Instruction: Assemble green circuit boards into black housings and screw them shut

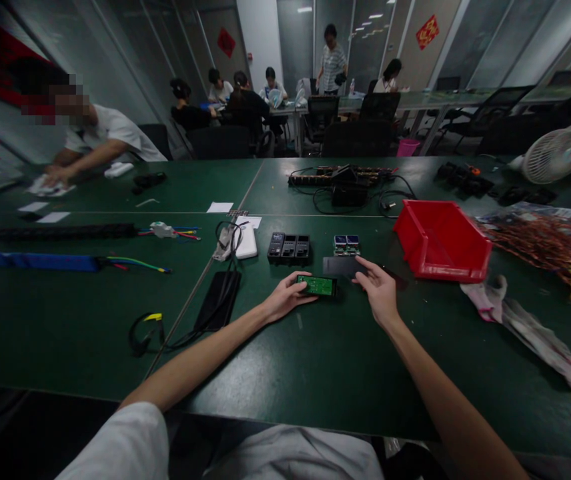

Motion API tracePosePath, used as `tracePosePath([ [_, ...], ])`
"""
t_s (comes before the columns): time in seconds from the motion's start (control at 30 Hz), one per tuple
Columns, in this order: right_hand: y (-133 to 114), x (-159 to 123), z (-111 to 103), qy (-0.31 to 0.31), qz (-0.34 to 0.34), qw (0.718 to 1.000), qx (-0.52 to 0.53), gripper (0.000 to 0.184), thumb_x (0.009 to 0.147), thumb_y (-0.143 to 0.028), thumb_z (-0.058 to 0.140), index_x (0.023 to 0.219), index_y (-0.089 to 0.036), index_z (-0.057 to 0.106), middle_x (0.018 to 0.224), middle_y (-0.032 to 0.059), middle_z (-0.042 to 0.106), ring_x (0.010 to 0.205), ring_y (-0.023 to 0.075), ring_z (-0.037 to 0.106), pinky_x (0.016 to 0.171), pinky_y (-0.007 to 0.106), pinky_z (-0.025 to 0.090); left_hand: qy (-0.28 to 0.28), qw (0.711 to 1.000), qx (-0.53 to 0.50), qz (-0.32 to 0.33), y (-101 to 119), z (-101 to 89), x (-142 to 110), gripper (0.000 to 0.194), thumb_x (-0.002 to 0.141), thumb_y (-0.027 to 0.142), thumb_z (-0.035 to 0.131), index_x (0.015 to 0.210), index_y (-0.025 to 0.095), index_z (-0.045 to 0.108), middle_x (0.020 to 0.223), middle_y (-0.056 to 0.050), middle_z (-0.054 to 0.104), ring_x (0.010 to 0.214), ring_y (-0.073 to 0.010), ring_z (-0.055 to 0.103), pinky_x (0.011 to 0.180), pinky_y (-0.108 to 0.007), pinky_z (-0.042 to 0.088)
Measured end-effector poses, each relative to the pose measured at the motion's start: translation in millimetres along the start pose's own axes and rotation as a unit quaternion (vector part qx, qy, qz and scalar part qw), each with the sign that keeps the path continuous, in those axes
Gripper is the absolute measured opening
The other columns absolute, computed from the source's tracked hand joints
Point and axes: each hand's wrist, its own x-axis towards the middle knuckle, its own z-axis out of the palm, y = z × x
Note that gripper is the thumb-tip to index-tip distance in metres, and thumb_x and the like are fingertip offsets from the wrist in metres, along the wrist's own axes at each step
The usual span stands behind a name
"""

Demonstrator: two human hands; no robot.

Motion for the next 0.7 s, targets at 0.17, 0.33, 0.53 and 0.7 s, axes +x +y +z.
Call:
tracePosePath([
  [0.17,0.5,-12.9,12.5,-0.074,-0.026,0.994,-0.071,0.042,0.08,-0.027,0.066,0.121,-0.023,0.062,0.124,0.0073,0.062,0.111,0.024,0.059,0.098,0.043,0.048,0.005,1.0,-0.013,-0.008,-0.5,-1.5,2.0,0.028,0.081,0.029,0.062,0.106,0.018,0.057,0.105,-0.008,0.062,0.1,-0.0216,0.063,0.099,-0.053,0.043],
  [0.33,6.0,-17.0,16.4,-0.081,-0.056,0.992,-0.08,0.042,0.081,-0.029,0.066,0.122,-0.023,0.061,0.124,0.0076,0.062,0.118,0.0248,0.055,0.104,0.045,0.041,0.016,1.0,-0.023,-0.014,-0.6,-1.7,3.1,0.027,0.083,0.033,0.06,0.106,0.018,0.057,0.107,-0.009,0.062,0.098,-0.0211,0.063,0.097,-0.052,0.045],
  [0.53,9.1,-19.0,18.0,-0.103,-0.071,0.988,-0.089,0.043,0.081,-0.031,0.066,0.123,-0.024,0.06,0.117,0.007,0.063,0.111,0.024,0.056,0.1,0.043,0.043,0.003,0.999,-0.031,-0.017,-0.4,-2.0,2.7,0.03,0.084,0.035,0.059,0.109,0.019,0.056,0.113,-0.008,0.061,0.099,-0.0219,0.063,0.099,-0.051,0.043],
  [0.7,11.3,-20.5,19.6,-0.104,-0.089,0.984,-0.117,0.041,0.081,-0.033,0.066,0.12,-0.026,0.062,0.115,0.0069,0.06,0.11,0.0243,0.054,0.097,0.044,0.043,0.011,0.999,-0.031,-0.018,-1.2,-2.3,2.7,0.036,0.082,0.04,0.061,0.11,0.018,0.055,0.112,-0.009,0.061,0.096,-0.0223,0.064,0.098,-0.052,0.044],
])
